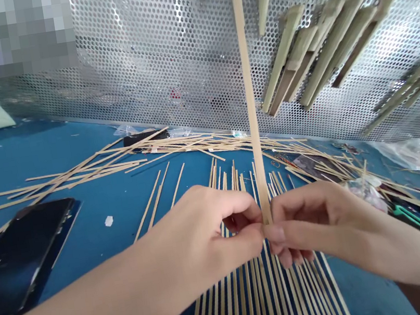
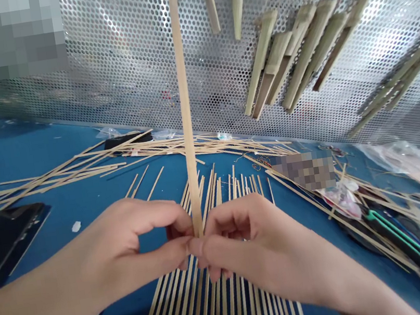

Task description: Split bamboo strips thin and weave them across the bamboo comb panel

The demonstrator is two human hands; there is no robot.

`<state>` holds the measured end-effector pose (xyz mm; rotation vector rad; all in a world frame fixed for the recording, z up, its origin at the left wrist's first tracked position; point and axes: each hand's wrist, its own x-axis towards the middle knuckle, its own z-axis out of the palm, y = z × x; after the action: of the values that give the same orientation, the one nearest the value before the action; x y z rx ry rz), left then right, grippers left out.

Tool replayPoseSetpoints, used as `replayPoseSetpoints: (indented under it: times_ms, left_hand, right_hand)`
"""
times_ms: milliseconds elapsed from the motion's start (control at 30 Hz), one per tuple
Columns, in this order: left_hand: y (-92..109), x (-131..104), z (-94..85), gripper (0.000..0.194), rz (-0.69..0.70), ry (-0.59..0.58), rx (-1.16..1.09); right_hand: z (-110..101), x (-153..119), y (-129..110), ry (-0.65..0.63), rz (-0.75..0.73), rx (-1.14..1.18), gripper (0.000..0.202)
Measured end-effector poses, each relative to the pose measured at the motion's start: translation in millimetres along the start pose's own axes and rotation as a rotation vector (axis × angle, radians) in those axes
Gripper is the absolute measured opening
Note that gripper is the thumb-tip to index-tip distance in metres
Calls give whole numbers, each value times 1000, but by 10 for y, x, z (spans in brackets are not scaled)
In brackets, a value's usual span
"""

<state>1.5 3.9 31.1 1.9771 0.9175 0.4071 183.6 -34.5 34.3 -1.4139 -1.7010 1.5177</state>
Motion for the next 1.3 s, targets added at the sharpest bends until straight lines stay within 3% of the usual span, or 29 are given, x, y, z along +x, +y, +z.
replayPoseSetpoints:
  times_ms: [100, 267, 400, 633, 867, 1033, 1233, 1300]
  left_hand:
    - [-14, 34, -26, 19, 24, -32, -64]
    - [3, 82, -79, 18, -18, 16, -112]
    - [-34, 110, -101, 16, -29, -47, -81]
    - [-140, 179, -69, 15, -114, -72, 81]
    - [-116, 199, -52, 16, -186, -51, -1]
    - [-172, 219, -41, 13, -132, -50, -40]
    - [-205, 229, -14, 15, -66, -91, -132]
    - [-199, 223, -7, 17, -65, -84, -155]
  right_hand:
    - [-34, 7, 23, -67, 12, 81, 13]
    - [-43, 53, 73, -100, 32, 46, 19]
    - [-59, 85, 101, -122, 36, 26, 20]
    - [-34, 216, 157, -48, 115, -255, 22]
    - [-28, 197, 245, 12, 82, -239, 20]
    - [-46, 136, 203, 12, 117, -177, 20]
    - [-46, 174, 134, -109, 154, -15, 23]
    - [-51, 188, 119, -40, 176, -119, 30]
